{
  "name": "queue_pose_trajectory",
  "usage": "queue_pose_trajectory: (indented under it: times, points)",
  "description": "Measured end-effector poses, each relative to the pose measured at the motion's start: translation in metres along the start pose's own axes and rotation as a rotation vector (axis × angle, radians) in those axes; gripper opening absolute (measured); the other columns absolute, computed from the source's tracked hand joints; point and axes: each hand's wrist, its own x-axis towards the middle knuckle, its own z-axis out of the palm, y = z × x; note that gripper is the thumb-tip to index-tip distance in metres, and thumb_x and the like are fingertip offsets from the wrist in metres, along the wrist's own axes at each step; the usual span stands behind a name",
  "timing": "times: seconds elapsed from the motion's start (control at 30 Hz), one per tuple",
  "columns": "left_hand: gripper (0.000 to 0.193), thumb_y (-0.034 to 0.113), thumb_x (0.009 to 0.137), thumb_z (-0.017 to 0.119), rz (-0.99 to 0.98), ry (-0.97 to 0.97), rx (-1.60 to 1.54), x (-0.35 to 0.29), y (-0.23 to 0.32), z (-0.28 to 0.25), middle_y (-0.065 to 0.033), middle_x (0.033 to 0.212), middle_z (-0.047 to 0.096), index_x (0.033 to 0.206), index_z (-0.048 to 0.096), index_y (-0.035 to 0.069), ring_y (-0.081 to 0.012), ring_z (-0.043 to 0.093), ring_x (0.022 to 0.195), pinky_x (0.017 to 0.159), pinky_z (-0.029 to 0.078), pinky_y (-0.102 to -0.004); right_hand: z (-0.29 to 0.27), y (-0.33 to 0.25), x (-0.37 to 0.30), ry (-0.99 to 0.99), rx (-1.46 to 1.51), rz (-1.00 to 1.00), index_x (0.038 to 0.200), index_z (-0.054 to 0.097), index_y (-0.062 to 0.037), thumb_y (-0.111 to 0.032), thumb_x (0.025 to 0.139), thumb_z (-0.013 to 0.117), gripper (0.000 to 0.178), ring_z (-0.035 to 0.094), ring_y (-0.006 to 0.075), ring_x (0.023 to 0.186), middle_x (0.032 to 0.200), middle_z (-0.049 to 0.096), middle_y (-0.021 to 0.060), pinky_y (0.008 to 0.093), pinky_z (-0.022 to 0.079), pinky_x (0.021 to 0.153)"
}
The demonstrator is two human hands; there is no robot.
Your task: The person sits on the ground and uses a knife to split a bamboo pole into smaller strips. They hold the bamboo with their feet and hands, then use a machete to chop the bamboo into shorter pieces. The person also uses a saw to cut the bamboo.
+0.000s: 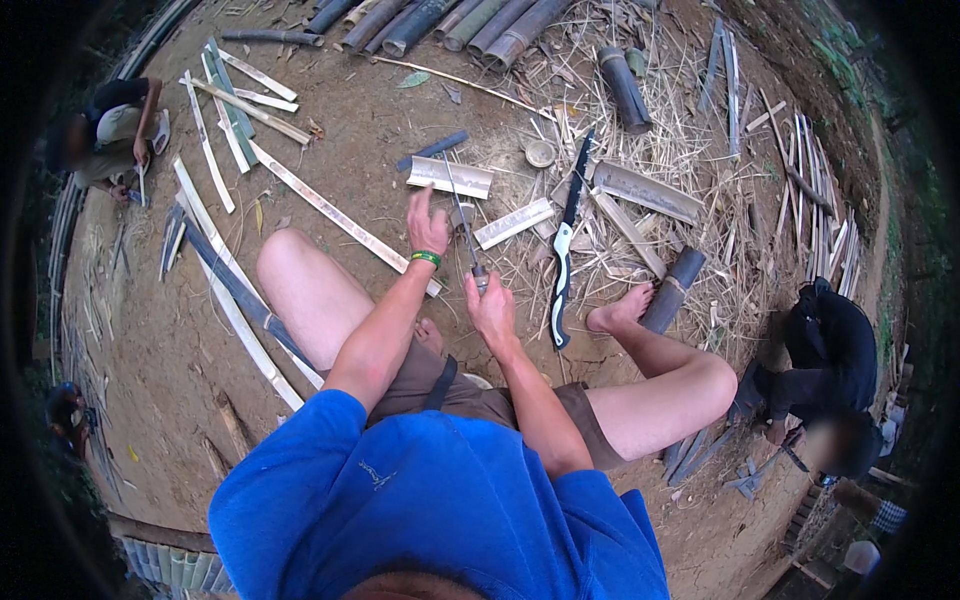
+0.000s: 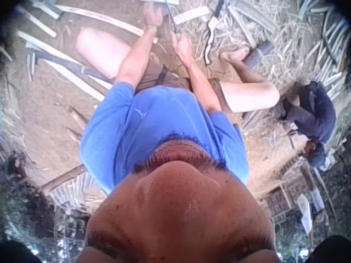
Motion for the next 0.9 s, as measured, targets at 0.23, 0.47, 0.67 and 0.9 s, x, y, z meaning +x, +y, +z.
queue_pose_trajectory:
  times: [0.23, 0.47, 0.67, 0.9]
  points:
    - [0.067, 0.052, 0.103, 0.038, 0.589, 0.099, -0.200, 0.179, 0.214, -0.056, -0.0137, 0.163, 0.036, 0.157, 0.038, 0.012, -0.0370, 0.021, 0.154, 0.126, 0.007, -0.0526, 0.002, 0.008, -0.004, 0.006, -0.048, -0.034, 0.104, 0.058, 0.0055, -0.040, 0.099, 0.060, 0.046, 0.067, 0.0527, 0.075, 0.073, 0.065, 0.0329, 0.0581, 0.053, 0.067]
    - [0.067, 0.056, 0.102, 0.043, 0.834, -0.060, -0.094, 0.177, 0.231, -0.068, -0.0070, 0.165, 0.034, 0.157, 0.040, 0.018, -0.0277, 0.019, 0.156, 0.127, 0.007, -0.0489, 0.020, -0.007, -0.006, -0.066, -0.087, -0.054, 0.102, 0.056, 0.0044, -0.039, 0.099, 0.060, 0.044, 0.067, 0.0519, 0.072, 0.072, 0.066, 0.0315, 0.0585, 0.052, 0.065]
    - [0.037, 0.024, 0.099, 0.056, 0.062, 0.248, -0.242, 0.138, 0.127, -0.039, -0.0193, 0.128, 0.063, 0.128, 0.061, 0.001, -0.0302, 0.059, 0.120, 0.105, 0.044, -0.0438, 0.010, -0.006, 0.000, -0.015, -0.082, -0.029, 0.100, 0.057, 0.0044, -0.039, 0.098, 0.062, 0.043, 0.066, 0.0521, 0.071, 0.072, 0.066, 0.0312, 0.0580, 0.052, 0.064]
    - [0.036, 0.008, 0.081, 0.070, -0.269, -0.095, 0.092, -0.002, -0.017, 0.011, -0.0213, 0.112, 0.069, 0.116, 0.067, 0.002, -0.0365, 0.065, 0.107, 0.094, 0.050, -0.0451, -0.001, -0.011, 0.011, 0.000, -0.010, 0.002, 0.100, 0.060, 0.0047, -0.039, 0.098, 0.061, 0.044, 0.067, 0.0518, 0.074, 0.075, 0.067, 0.0303, 0.0575, 0.052, 0.067]
